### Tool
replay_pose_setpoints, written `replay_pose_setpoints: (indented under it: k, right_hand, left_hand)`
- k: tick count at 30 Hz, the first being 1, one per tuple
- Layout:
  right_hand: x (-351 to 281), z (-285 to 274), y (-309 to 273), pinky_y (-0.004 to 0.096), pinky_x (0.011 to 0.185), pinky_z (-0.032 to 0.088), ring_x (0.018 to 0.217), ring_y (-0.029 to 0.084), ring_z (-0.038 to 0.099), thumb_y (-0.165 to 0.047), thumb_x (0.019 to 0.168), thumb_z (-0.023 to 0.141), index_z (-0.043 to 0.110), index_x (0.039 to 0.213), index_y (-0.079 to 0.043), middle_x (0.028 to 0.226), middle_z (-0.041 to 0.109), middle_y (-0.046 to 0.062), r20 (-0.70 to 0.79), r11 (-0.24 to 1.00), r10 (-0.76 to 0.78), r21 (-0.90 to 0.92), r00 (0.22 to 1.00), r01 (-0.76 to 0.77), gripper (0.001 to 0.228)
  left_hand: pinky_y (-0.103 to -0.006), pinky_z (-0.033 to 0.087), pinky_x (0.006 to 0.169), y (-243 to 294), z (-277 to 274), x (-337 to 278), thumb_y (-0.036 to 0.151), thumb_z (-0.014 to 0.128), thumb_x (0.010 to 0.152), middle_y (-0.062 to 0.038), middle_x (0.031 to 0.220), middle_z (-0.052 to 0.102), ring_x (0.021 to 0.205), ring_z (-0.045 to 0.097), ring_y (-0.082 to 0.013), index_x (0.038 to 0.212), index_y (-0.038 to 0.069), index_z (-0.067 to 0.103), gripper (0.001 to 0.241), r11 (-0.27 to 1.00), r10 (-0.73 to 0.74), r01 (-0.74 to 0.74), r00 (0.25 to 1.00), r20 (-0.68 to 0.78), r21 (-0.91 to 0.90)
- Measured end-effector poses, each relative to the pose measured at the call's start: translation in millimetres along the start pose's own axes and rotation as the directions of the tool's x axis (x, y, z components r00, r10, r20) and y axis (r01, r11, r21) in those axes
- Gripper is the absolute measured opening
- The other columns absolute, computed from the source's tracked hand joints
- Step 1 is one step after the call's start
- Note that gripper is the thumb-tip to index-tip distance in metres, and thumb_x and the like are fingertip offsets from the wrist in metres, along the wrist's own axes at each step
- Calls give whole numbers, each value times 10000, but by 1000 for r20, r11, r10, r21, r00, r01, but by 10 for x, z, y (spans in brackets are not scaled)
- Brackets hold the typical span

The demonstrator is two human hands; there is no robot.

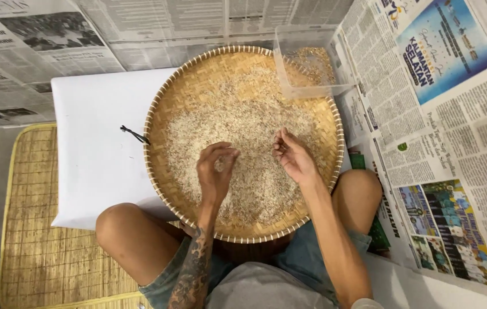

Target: Manually sorting through grains in a large woven tray to remove impurities and debris.

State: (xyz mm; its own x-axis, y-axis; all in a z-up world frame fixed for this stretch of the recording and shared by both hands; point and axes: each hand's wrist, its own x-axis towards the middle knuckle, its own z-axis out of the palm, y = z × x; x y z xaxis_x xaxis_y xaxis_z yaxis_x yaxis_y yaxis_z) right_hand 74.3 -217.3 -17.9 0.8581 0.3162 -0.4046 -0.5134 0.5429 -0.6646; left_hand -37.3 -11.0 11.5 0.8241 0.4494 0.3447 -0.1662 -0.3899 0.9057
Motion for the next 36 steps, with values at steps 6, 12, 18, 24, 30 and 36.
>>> replay_pose_setpoints:
  k: [6,12,18,24,30,36]
  right_hand:
    - [-211,-45,57,245,783,565,907,216,684,-174,961,734,715,1038,-27,966,718,129,-43,998,40,52,998,-38,167]
    - [-327,-7,102,264,823,594,924,218,742,-125,980,674,707,1090,-28,1000,745,145,-39,998,-2,-69,999,0,151]
    - [-159,1,370,300,716,578,856,247,720,-223,1020,614,724,1123,-56,966,741,153,42,937,-2,-349,999,17,226]
    - [-598,559,290,278,724,527,812,173,630,-229,845,856,716,1111,-1,898,690,119,318,700,-102,-650,943,295,377]
    - [-622,412,426,247,675,534,750,131,613,-284,969,735,776,973,-39,805,686,77,254,740,-68,-635,965,219,248]
    - [-460,214,644,213,587,499,663,139,670,-381,1001,650,750,973,-79,765,683,61,133,892,78,-452,988,-10,319]
  left_hand:
    - [-439,529,888,34,151,-74,119,831,863,-60,1018,762,990,703,-307,874,154,786,58,998,11,-10,1000,17,-57]
    - [-387,485,895,-71,105,-56,149,846,848,-12,1005,756,998,688,-249,889,187,789,80,999,38,-38,999,12,17]
    - [-360,437,897,94,80,-17,189,861,840,13,1043,741,1043,654,-194,1021,191,768,203,991,56,-60,998,38,120]
    - [-474,447,931,93,68,20,60,872,671,-60,1252,635,1200,535,-301,1245,152,691,609,977,-40,-6,977,210,213]
    - [-546,436,998,172,-55,79,176,902,592,-98,1373,533,1309,462,-339,1315,185,639,770,953,-213,103,897,387,285]
    - [-550,415,1065,119,-39,123,238,904,645,-85,1402,533,1363,439,-330,1320,227,650,721,944,-299,188,839,455,273]
